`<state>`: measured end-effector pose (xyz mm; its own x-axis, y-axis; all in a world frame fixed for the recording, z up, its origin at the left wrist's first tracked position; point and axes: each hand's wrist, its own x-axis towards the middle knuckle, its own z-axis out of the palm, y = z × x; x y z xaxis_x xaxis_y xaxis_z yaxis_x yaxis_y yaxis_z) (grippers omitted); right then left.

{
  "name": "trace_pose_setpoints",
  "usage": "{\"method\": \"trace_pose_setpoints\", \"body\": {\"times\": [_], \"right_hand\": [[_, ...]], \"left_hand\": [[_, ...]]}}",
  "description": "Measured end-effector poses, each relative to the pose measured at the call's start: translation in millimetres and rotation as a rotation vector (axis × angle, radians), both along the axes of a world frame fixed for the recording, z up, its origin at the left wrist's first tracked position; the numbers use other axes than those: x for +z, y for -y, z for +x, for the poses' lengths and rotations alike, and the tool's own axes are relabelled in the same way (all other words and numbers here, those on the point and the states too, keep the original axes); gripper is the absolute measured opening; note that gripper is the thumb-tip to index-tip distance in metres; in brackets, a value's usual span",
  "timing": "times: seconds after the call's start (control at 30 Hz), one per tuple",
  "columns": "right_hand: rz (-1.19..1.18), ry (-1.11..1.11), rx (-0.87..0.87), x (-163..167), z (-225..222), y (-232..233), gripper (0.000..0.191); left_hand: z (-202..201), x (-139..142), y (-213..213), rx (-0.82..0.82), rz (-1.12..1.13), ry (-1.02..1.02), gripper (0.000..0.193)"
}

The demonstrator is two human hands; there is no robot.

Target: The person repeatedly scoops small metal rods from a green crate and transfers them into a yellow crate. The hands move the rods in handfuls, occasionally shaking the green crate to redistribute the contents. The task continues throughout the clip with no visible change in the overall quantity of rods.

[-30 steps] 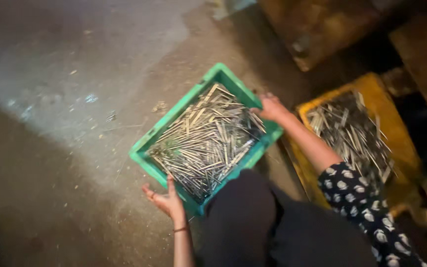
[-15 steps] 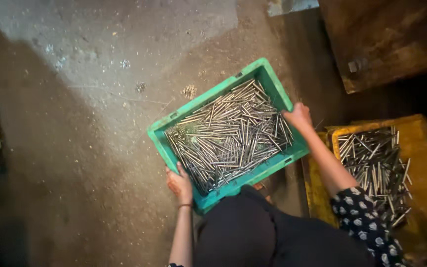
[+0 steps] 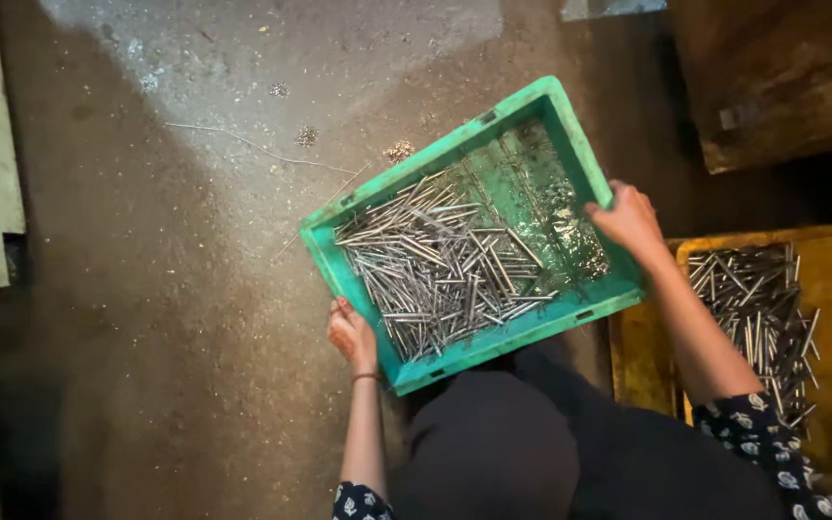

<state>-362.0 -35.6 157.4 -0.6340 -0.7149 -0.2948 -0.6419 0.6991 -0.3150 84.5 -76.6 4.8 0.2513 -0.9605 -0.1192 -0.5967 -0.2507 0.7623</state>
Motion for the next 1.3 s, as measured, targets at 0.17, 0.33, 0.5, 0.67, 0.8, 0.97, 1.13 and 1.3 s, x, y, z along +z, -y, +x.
{"method": "trace_pose_setpoints", "body": {"times": [0.17,0.33,0.5,0.67,0.8,0.97,1.13,1.3], "right_hand": [[0.005,-0.021,-0.002,-14,-5,-15,0.055],[-0.044,-0.001,-0.003,-19,-4,-16,0.059],[-0.03,0.05,-0.036,-21,1,-15,0.057],[-0.097,-0.013,0.003,-17,3,8,0.056],[-0.105,-0.057,0.073,-26,0,46,0.052],[-0.066,0.0,-0.045,-59,17,67,0.051],[-0.26,0.084,-0.009,-84,25,37,0.051],[-0.259,-0.296,0.205,-81,60,32,0.088]], "left_hand": [[-2,8,3,0.006,0.057,-0.018,0.055],[-6,4,7,0.022,0.146,0.005,0.065],[-8,1,7,0.019,0.146,0.039,0.066],[-12,3,6,0.04,0.172,0.113,0.067],[-14,6,19,0.048,0.231,0.184,0.068],[-8,14,57,-0.039,0.138,0.335,0.066],[0,19,63,-0.039,0.101,0.211,0.058],[-1,13,58,-0.018,0.178,0.187,0.057]]}}
